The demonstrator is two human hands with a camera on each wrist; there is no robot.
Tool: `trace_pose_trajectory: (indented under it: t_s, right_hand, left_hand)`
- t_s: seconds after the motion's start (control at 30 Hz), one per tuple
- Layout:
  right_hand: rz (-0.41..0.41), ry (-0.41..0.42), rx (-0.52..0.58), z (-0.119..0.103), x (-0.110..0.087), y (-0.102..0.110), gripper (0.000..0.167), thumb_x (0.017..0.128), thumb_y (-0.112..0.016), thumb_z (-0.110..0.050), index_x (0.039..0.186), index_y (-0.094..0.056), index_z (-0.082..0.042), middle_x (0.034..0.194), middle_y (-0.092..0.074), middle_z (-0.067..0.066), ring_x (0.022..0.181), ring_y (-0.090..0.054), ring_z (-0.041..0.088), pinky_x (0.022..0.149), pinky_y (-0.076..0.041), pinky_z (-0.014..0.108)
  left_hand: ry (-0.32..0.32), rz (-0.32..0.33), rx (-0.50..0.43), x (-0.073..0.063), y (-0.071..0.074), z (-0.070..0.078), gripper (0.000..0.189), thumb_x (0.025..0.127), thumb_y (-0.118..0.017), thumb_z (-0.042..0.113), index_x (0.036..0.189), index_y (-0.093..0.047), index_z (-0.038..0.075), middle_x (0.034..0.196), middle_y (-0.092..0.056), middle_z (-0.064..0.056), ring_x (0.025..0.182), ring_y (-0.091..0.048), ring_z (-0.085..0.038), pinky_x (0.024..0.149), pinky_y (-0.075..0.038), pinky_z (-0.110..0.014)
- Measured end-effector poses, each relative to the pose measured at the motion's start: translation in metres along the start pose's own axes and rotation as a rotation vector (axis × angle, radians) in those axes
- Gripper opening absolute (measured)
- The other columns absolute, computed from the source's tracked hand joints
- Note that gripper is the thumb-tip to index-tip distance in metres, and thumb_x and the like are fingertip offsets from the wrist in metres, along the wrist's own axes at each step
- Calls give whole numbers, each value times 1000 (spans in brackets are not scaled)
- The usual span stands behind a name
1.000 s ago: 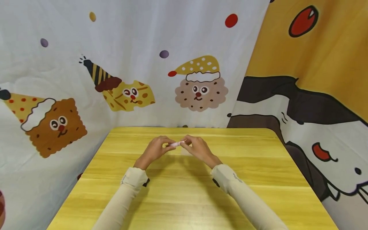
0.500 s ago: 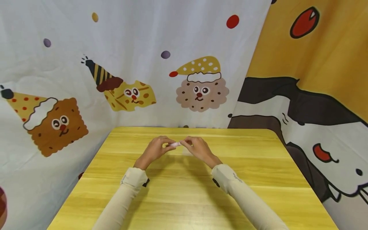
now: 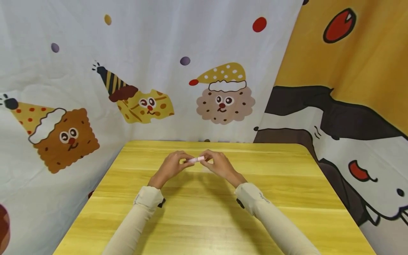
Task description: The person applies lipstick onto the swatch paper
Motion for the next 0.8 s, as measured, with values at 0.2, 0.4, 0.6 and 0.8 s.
trace_pose_trajectory:
  t_s: [0.2, 0.4, 0.6, 0.8]
  right_hand:
    - [-4, -37, -18, 1, 1, -1, 34, 102, -69, -38, 130, -70, -20, 114, -76, -1, 100, -73, 19, 86, -59, 49]
    - [-21, -52, -40, 3, 3, -2, 23, 106, -62, -38, 114, -78, -23, 104, -77, -7, 96, -73, 14, 84, -59, 44]
    - [-7, -22, -38, -1, 4, 1, 19, 103, -68, -31, 115, -78, -21, 105, -78, -2, 95, -75, 17, 77, -60, 41]
    - [3, -7, -17, -2, 2, 4, 16, 102, -70, -28, 115, -77, -21, 102, -77, -3, 93, -74, 16, 77, -60, 41]
  left_hand:
    - [-17, 17, -8, -1, -1, 1, 22, 95, -77, 32, 113, -82, 22, 95, -72, 7, 81, -63, -8, 73, -54, -31]
    - [-10, 7, -9, 0, -1, 1, 22, 95, -76, 33, 114, -81, 21, 97, -72, 7, 83, -63, -9, 74, -53, -30]
    - [-12, 24, -6, -2, 4, 0, 22, 94, -78, 32, 112, -82, 19, 97, -73, 5, 84, -65, -13, 75, -54, -33]
    - [-15, 34, -1, -4, 6, -2, 22, 94, -78, 31, 112, -82, 18, 95, -73, 4, 83, -66, -14, 73, -54, -34]
Point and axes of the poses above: each hand's wrist, its own x-axis towards the middle knuckle, its own y-axis out of the back of the hand, z = x × y, the point moved 8 cm from there along x, towards the middle knuckle
